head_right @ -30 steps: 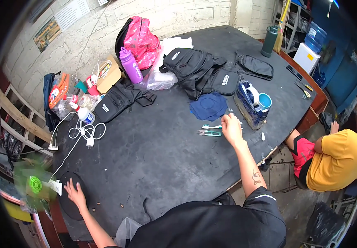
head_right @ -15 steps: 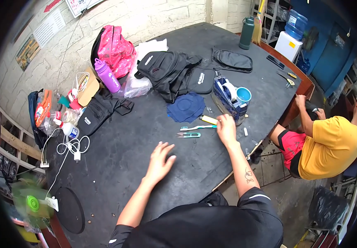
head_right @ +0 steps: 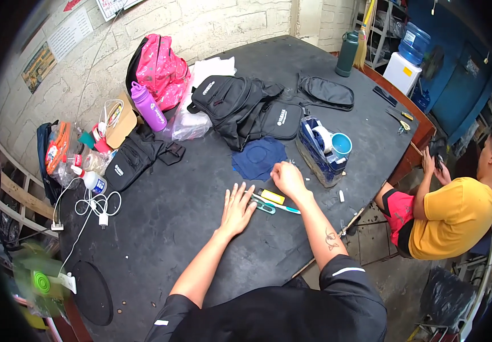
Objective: Inspecting, cleaning loose threads with a lighter, and organizing textile shoulder bags at a workbench.
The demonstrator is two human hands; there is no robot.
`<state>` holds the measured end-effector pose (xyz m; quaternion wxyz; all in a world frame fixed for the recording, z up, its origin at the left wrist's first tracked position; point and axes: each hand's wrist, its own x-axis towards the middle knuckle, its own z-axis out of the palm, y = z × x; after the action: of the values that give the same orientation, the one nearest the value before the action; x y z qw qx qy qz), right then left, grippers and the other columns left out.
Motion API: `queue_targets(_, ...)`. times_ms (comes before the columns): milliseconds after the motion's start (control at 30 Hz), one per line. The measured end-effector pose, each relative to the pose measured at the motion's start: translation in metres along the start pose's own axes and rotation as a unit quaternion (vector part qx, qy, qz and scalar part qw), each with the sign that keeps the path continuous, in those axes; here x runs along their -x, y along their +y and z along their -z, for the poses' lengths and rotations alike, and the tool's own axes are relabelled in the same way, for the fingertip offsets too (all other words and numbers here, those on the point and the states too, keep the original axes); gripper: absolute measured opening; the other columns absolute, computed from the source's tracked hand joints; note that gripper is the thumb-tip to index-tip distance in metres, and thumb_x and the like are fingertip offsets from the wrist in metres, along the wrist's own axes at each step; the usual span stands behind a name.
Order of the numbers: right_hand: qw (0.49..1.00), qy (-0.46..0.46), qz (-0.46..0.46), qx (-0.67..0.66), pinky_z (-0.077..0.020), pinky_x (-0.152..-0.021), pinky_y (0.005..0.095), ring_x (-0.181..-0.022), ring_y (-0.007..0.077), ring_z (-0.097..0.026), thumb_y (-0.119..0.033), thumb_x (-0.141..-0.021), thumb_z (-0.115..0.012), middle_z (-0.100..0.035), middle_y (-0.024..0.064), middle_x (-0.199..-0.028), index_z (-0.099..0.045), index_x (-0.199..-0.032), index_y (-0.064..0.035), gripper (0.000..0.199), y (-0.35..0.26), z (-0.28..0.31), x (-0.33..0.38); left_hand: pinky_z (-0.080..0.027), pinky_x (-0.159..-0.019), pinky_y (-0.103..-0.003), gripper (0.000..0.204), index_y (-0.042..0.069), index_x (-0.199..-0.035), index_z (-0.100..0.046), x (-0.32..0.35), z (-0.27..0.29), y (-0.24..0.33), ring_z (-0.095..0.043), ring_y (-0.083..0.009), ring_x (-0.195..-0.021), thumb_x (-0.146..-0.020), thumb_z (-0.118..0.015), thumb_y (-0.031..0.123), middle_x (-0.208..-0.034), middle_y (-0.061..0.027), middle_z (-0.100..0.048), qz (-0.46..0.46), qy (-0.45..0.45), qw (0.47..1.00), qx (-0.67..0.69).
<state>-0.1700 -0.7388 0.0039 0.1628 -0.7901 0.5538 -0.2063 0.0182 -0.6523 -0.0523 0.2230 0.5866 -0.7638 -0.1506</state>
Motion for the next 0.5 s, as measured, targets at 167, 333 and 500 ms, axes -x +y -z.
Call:
queue_targets(167, 0.953, -0.245, 0.022, 0.175, -0.0523, -0.076, 0.0405, -0.088, 0.0309, -0.066, -0.022, -0.066, -0.077, -0.067, 0.019, -0.087, -0.063, -0.096, -0.001, 0.039, -0.002, 0.01, 0.041, -0.013, -0.113, -0.049, 0.055, 0.011, -0.143, -0.034, 0.007, -0.006, -0.007, -0.025, -0.0333, -0.139, -0.094, -0.047, 0.032, -0.146, -0.018, -0.034, -0.024, 0.053, 0.997, 0.044)
queue_targets(333, 0.976, -0.205, 0.055, -0.056, -0.0487, -0.075, 0.041, -0.091, 0.0336, -0.063, -0.005, -0.077, -0.062, -0.063, 0.0187, -0.09, -0.05, -0.111, -0.0029, 0.036, 0.005, 0.022, 0.083, -0.015, -0.113, -0.048, 0.052, 0.01, -0.142, -0.036, -0.014, 0.003, -0.004, -0.024, -0.0318, -0.139, -0.095, -0.043, 0.032, -0.147, -0.0165, -0.033, -0.02, 0.061, 0.988, 0.139)
queue_targets(500, 0.978, -0.089, -0.088, -0.168, -0.0467, -0.073, 0.0384, -0.081, 0.028, -0.061, 0.003, -0.08, -0.05, -0.059, 0.0159, -0.081, -0.048, -0.115, -0.0044, 0.036, 0.024, 0.072, 0.102, -0.015, -0.112, -0.053, 0.052, 0.016, -0.141, -0.037, -0.061, 0.003, 0.0, -0.021, -0.033, -0.14, -0.095, -0.044, 0.038, -0.149, -0.0139, -0.031, -0.023, 0.007, 0.993, 0.118)
